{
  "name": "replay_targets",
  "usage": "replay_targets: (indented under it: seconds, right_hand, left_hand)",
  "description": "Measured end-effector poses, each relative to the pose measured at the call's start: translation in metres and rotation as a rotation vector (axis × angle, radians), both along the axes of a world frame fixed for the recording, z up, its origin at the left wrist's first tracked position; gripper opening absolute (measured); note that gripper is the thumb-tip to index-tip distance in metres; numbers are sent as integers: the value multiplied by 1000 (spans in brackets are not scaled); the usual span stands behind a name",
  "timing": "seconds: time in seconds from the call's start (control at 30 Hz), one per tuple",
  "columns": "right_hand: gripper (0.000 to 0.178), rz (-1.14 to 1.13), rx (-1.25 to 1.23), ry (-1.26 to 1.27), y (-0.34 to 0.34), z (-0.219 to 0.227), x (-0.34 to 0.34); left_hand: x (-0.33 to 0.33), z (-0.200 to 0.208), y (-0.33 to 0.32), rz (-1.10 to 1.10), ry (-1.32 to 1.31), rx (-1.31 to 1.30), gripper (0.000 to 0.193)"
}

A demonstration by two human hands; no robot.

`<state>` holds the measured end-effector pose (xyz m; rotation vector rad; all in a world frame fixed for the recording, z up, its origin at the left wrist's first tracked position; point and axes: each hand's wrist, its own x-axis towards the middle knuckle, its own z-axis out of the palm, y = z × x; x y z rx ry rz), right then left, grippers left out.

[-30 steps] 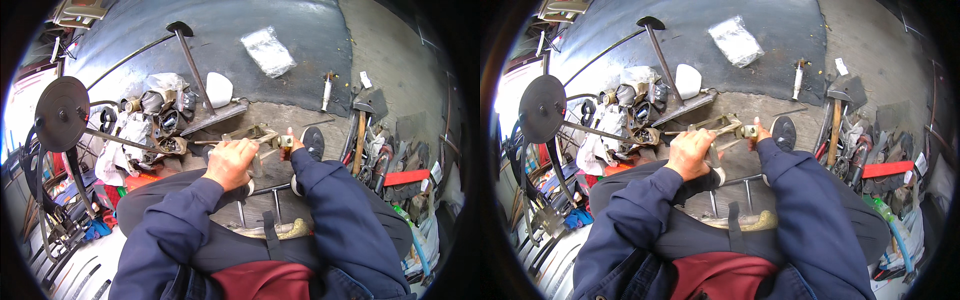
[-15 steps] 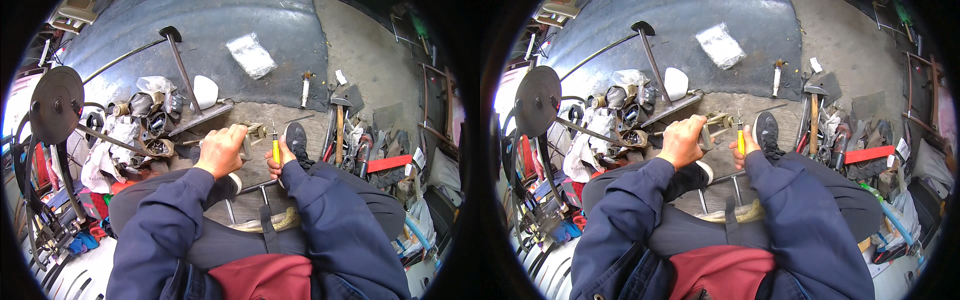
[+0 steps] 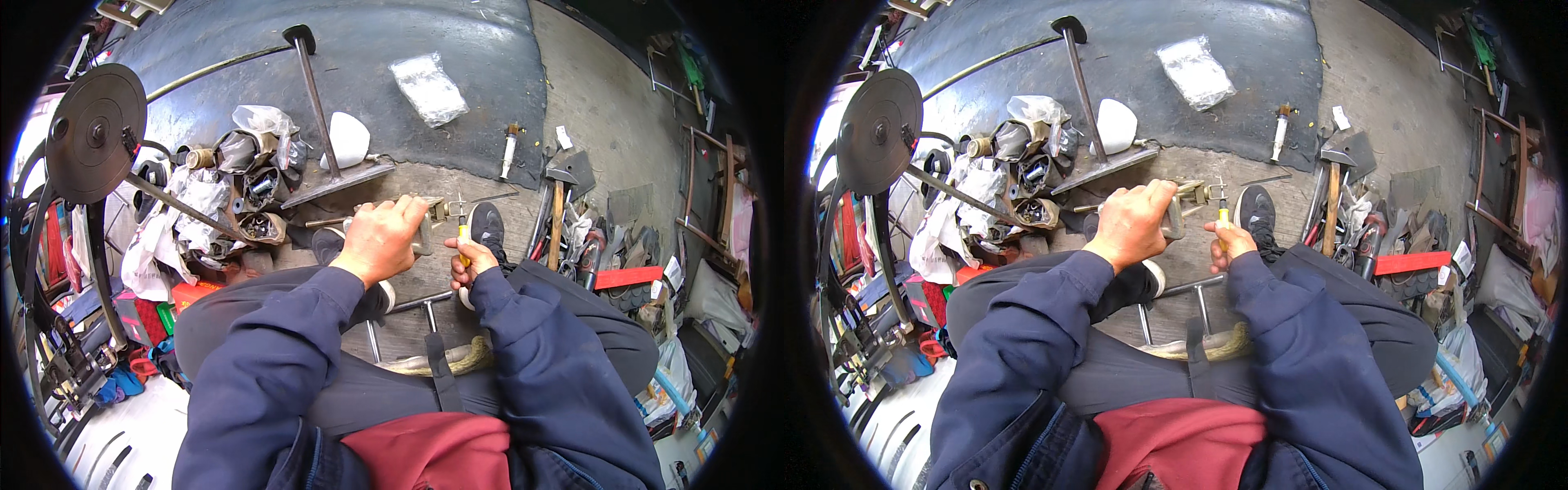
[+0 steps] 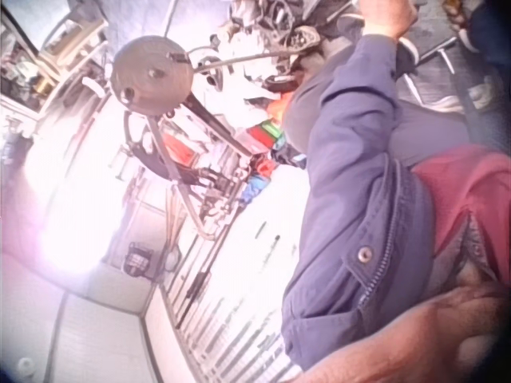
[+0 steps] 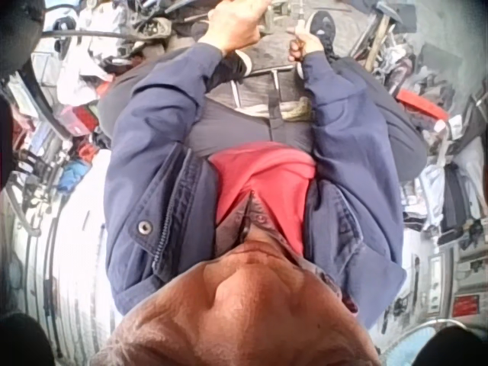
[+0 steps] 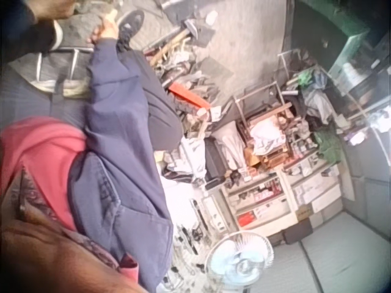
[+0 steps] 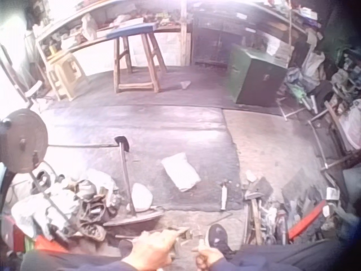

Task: The person sits on the floor in a cluttered workshop, handles white and black spools, then uses a yellow-handled screwdriver to tighten screws on a metal frame component.

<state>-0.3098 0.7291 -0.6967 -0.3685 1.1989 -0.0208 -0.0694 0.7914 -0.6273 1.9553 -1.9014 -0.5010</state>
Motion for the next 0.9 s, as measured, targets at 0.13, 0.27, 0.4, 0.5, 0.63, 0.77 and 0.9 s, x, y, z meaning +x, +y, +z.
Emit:
replay_targets:
  seconds: [0.13, 0.27, 0.4, 0.5, 0.63, 0.77, 0.9]
  right_hand:
    - [35, 31, -29, 42, -2, 1, 0]
    - [34, 55, -65, 94, -3, -3, 3]
    - [31, 84, -140, 126, 3, -18, 2]
    - [24, 126, -241, 119, 10, -36, -3]
    - [20, 231, -367, 161, 13, -56, -8]
    - [14, 221, -435, 174, 16, -64, -4]
    - [15, 259, -497, 166, 16, -68, -3]
  left_hand:
    - [0, 1, -2, -10, -14, 24, 47]
    - [-2, 1, -8, -8, -12, 9, 45]
    - [-4, 1, -15, -27, -15, 0, 45]
    - [-1, 0, -18, -28, -8, 3, 45]
    - [4, 0, -18, -39, -26, 28, 55]
    - [5, -1, -17, -26, -4, -8, 49]
    - [3, 0, -17, -18, -7, 0, 51]
